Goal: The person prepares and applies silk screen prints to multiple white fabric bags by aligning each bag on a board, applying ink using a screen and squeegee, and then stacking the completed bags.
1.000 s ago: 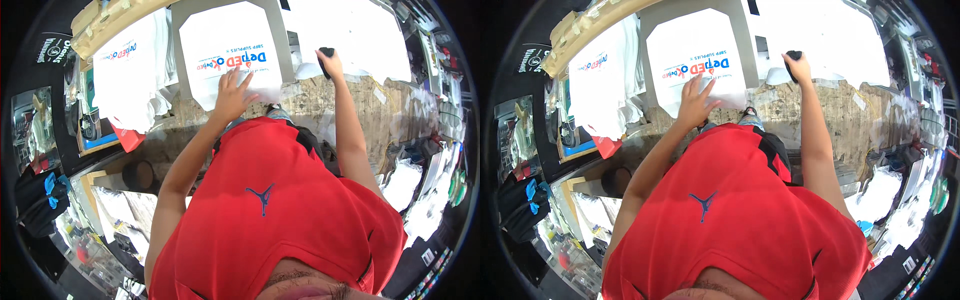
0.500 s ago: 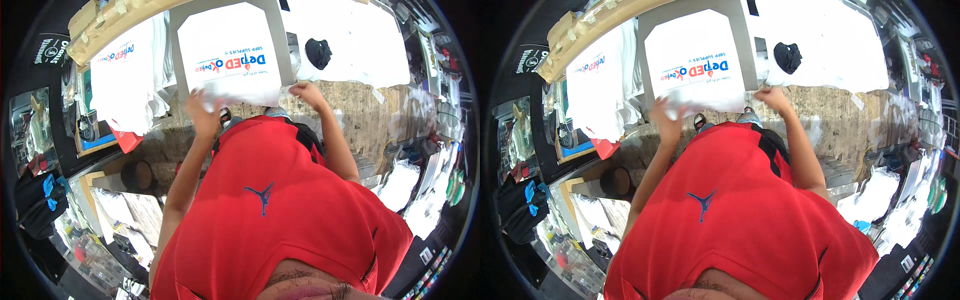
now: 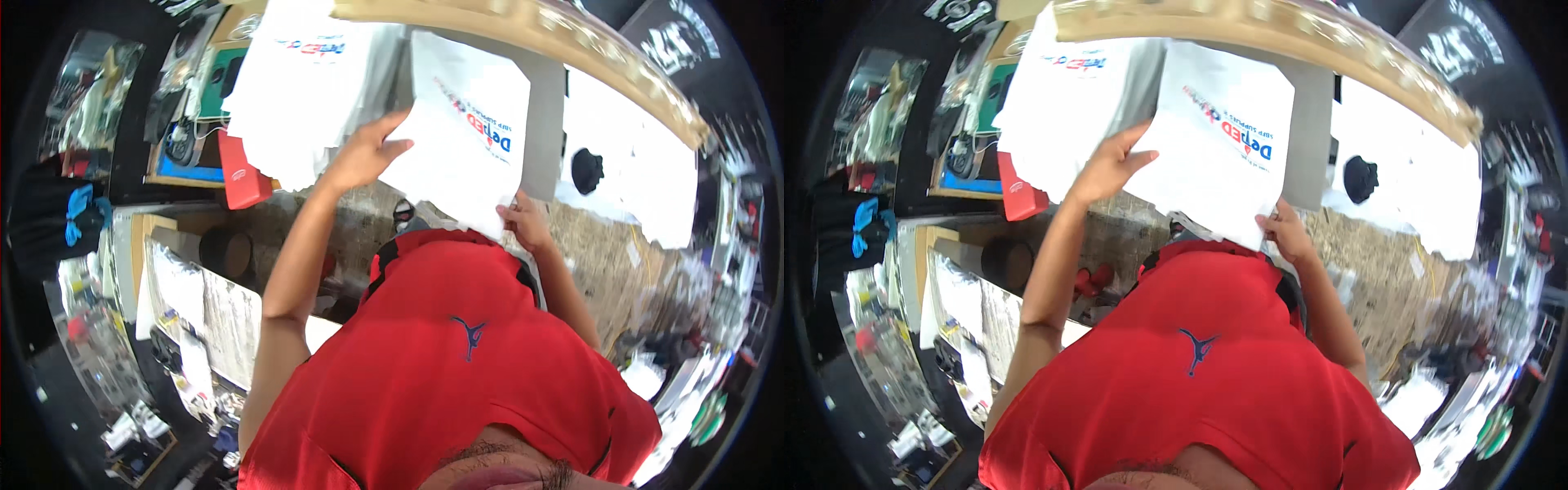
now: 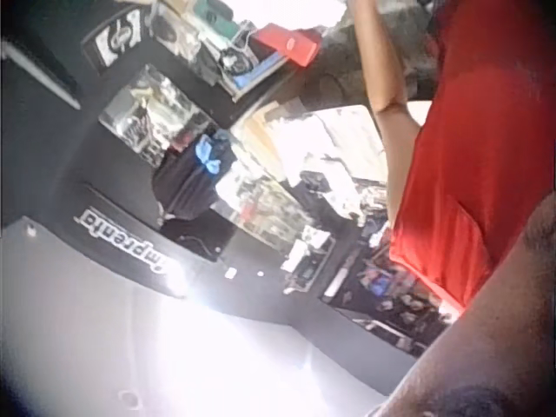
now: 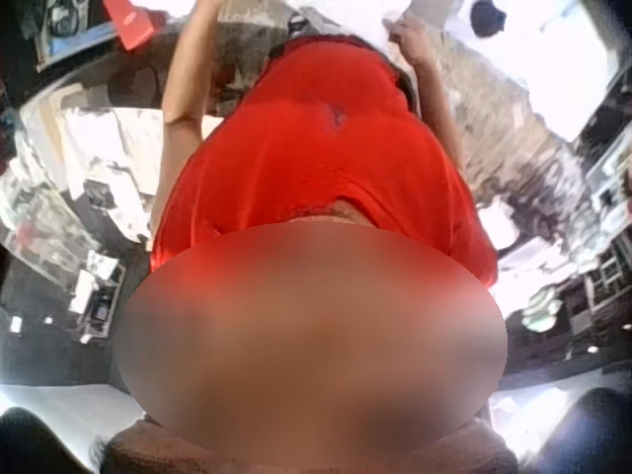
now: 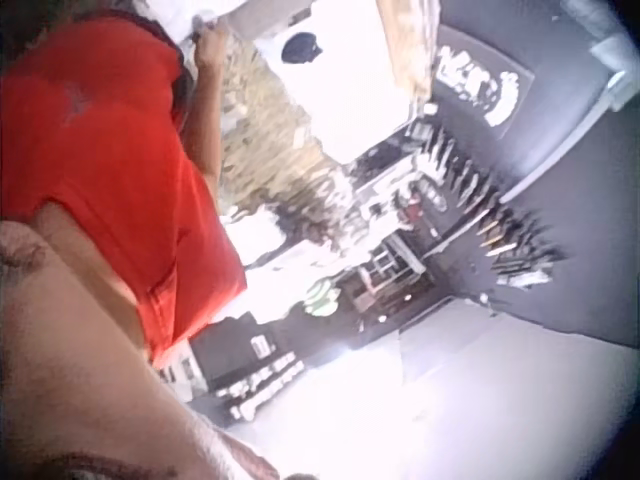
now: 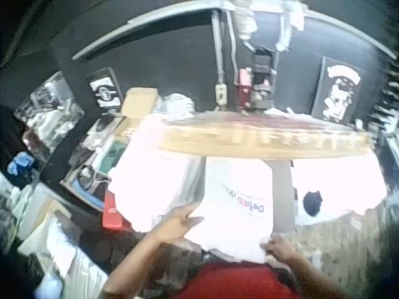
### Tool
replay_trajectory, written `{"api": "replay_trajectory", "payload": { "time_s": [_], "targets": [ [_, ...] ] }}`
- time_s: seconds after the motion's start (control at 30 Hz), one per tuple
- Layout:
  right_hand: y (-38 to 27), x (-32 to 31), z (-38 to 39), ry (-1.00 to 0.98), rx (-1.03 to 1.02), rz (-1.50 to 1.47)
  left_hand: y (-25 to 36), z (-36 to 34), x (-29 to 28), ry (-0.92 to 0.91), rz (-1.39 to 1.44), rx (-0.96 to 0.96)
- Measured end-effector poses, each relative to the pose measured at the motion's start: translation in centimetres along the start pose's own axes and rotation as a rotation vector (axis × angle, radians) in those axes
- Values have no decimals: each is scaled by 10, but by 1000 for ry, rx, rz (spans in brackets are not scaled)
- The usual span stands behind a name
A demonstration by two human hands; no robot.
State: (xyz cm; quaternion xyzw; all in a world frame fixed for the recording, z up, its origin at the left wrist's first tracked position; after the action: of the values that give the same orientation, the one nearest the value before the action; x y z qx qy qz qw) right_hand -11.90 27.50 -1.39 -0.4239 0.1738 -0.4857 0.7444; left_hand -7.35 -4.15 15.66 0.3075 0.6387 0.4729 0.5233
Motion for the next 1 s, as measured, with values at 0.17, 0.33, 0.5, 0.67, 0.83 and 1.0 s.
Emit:
{"api": "replay_trajectory", "payload": {
  "time_s": [0.17,0.33,0.5,0.67,0.83,1.0],
  "targets": [
    [-90,137,1,-63,-157,-44,75,5,-152,247,-161,207],
    [-164,270,-69,-181,-333,-124,12,19,-268,123,920,145],
    [-188,332,-137,-62,-348,-65,-96,35,-286,497,355,-344],
    [-156,341,-169,197,-371,254,-175,31,-308,475,117,-465],
    [-144,347,-156,216,-374,377,-203,31,-331,454,-365,-363],
    [-160,246,-143,292,-478,421,-96,35,-264,49,-703,-471]
  ]
}}
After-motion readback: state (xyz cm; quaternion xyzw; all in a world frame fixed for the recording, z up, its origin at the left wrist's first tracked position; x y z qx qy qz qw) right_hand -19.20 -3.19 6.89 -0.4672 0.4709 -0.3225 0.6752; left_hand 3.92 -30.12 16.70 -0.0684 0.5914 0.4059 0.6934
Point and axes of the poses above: each hand's wrist, its own z-axis away from the middle knuckle, its own x-axis out of the palm, y = z × x, the point moved 9 cm from there along -z, towards the middle knuckle, and after that the axes turned 8 degrees about y, right-handed, at the moved point
